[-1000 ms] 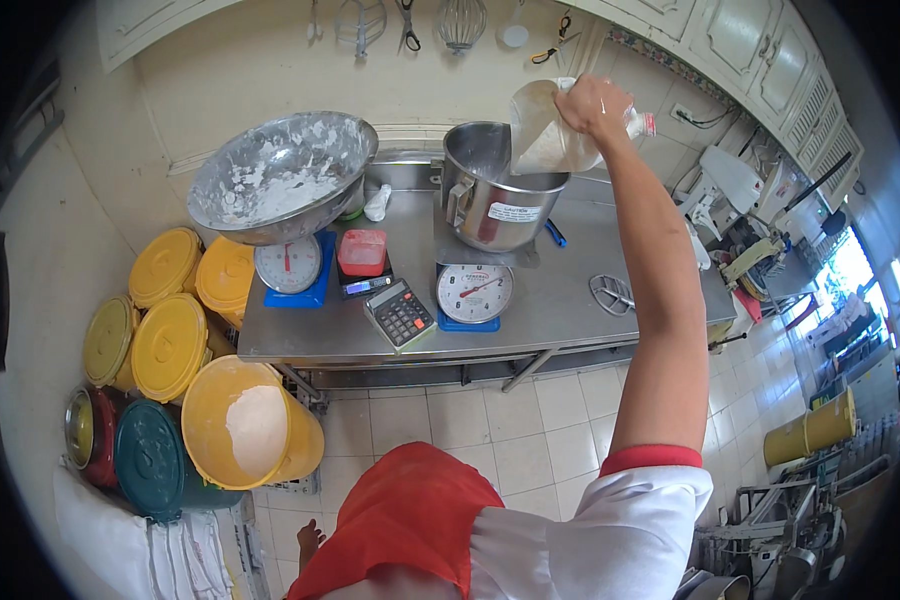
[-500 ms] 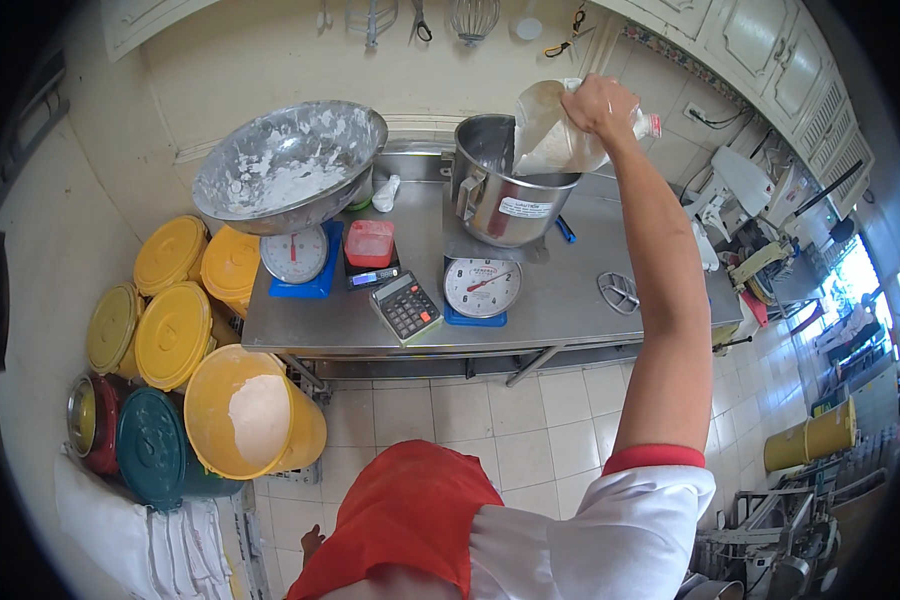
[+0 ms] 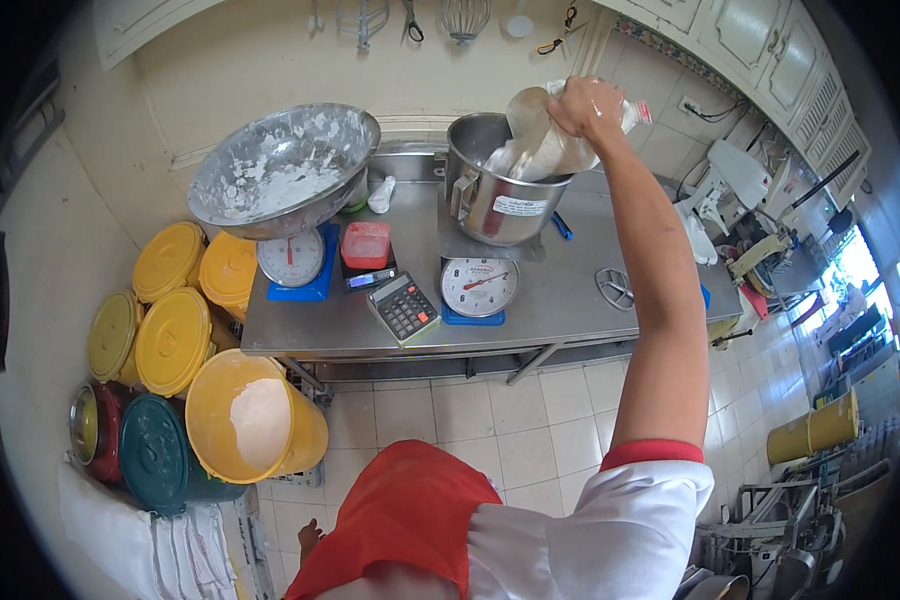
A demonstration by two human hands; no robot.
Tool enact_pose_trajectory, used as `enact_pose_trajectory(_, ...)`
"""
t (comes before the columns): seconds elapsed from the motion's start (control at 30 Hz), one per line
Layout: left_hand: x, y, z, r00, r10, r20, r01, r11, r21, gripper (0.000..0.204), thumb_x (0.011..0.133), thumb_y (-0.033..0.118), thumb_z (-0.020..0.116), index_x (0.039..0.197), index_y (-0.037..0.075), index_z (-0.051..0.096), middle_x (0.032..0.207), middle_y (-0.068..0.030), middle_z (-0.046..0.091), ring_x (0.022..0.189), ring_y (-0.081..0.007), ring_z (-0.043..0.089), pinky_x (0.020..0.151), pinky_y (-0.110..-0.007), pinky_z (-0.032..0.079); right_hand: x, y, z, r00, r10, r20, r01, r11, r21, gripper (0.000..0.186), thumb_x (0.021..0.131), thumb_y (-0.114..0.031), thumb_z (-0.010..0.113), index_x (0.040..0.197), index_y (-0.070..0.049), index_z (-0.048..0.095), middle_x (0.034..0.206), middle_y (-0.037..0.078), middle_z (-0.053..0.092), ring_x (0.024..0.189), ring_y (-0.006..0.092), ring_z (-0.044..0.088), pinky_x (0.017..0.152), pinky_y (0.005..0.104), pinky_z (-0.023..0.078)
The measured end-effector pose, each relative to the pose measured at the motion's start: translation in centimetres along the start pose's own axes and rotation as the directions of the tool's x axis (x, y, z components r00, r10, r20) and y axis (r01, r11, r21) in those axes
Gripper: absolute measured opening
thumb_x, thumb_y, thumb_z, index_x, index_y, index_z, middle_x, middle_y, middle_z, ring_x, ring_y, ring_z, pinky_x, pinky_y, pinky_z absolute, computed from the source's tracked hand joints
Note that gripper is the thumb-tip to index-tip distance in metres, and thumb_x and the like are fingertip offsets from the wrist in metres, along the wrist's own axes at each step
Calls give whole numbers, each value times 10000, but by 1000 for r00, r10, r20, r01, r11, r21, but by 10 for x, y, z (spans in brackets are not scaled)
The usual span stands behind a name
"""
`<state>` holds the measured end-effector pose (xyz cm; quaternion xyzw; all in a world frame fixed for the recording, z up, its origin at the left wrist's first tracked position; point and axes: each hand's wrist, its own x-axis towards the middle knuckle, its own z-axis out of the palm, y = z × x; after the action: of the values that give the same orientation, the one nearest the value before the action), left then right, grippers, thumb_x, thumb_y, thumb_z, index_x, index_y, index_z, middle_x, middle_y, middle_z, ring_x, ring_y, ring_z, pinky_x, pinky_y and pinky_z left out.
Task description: The person adds flour from a large bucket into a metal bowl, then pours oil from a pitcher and water from a tap into the bowl by hand.
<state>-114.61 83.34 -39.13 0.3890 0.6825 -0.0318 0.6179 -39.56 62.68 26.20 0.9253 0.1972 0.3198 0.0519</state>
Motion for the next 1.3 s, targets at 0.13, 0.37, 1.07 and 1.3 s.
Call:
enact_pose_trajectory(0.13, 2, -2, 0, 1000, 9, 3, -10, 1000, 18, 440, 865, 375, 548, 1184, 80, 485, 1044, -107, 552, 844, -261, 543, 720, -458, 413, -1, -5, 1, 999, -47, -4, 47, 999, -9, 455, 745, -404, 550, 914, -2, 679, 964, 227, 651, 905, 375, 628, 855, 507, 419)
enact_pose_trajectory(0.37, 6, -5, -1, 994, 99, 36, -103, 984, 148, 424, 866, 367, 557, 1168, 77, 491, 1024, -107, 556, 840, -263, 546, 719, -461, 416, -1, -9, 4, 999, -49, -9, 49, 999, 4, 460, 743, -415, 547, 900, -4, 683, 945, 227, 655, 903, 375, 629, 864, 504, 420)
enact_pose_trajectory(1.07, 0, -9, 13, 1000, 18, 14, -18, 1000, 19, 466, 852, 377, 563, 1183, 58, 488, 1066, -117, 546, 871, -264, 541, 684, -436, 415, -6, -8, 3, 989, -136, -53, 133, 990, -52, 461, 754, -441, 552, 870, -15, 684, 898, 218, 657, 872, 362, 629, 827, 489, 419)
enact_pose_trajectory(1.3, -6, -11, 13, 999, -38, -37, 36, 997, -66, 446, 850, 378, 565, 1163, 66, 496, 1027, -110, 550, 825, -250, 533, 678, -441, 408, -4, -12, 1, 986, -167, -26, 165, 984, -68, 459, 756, -444, 551, 882, -22, 678, 933, 210, 654, 867, 338, 631, 809, 466, 411)
